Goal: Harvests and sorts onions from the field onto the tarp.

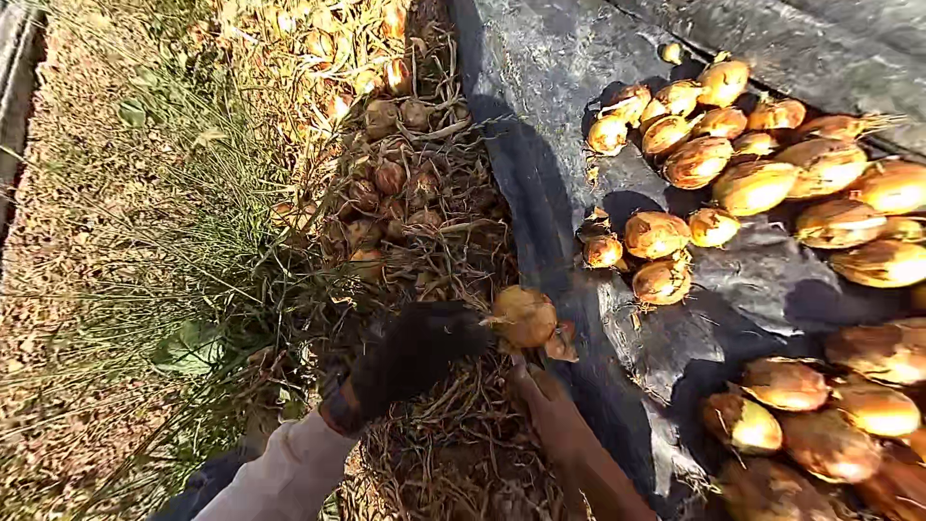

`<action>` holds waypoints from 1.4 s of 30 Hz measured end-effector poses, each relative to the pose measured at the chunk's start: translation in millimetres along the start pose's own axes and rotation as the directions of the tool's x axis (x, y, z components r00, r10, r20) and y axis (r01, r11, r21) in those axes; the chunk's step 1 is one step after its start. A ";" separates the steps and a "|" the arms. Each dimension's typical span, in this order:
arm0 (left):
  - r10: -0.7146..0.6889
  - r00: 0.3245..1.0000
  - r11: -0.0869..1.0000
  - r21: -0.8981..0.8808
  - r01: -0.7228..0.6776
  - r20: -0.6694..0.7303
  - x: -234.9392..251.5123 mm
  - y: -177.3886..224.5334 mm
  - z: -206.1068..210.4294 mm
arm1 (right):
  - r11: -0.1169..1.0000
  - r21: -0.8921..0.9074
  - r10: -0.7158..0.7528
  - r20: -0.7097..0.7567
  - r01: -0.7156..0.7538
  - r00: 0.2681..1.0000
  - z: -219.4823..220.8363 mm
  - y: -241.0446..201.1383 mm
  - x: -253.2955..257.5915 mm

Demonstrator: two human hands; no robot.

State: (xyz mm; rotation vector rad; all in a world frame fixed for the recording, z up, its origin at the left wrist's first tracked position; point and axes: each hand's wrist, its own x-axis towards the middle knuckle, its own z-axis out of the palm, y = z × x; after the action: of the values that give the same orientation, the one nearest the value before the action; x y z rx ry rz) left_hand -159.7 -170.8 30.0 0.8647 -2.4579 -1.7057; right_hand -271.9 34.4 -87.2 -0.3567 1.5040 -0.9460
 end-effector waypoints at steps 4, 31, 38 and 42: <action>0.055 0.965 0.932 0.333 -0.141 0.255 -40.0 -14.6 39.1 | 0.906 0.347 -0.212 -0.125 0.243 0.969 19.3 -5.4 -5.8; -0.413 0.901 0.902 -0.076 0.424 0.131 -17.8 -3.1 -13.8 | 0.970 0.033 -0.239 -0.006 0.239 0.971 11.9 -45.8 -8.2; -0.341 0.880 0.940 0.108 0.324 0.331 -16.1 6.7 -9.0 | 0.923 0.177 -0.362 0.089 0.343 0.928 17.1 -36.8 -7.7; -0.351 0.930 0.728 0.656 0.198 0.109 -3.1 13.6 8.0 | 0.922 0.197 -0.360 0.120 0.333 0.925 15.9 -30.2 -11.6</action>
State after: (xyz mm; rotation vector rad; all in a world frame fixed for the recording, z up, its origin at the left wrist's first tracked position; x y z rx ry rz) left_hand -165.5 -159.2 39.6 1.1928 -3.2938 -1.0287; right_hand -264.0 18.6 -55.8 -0.5706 1.2267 -1.2912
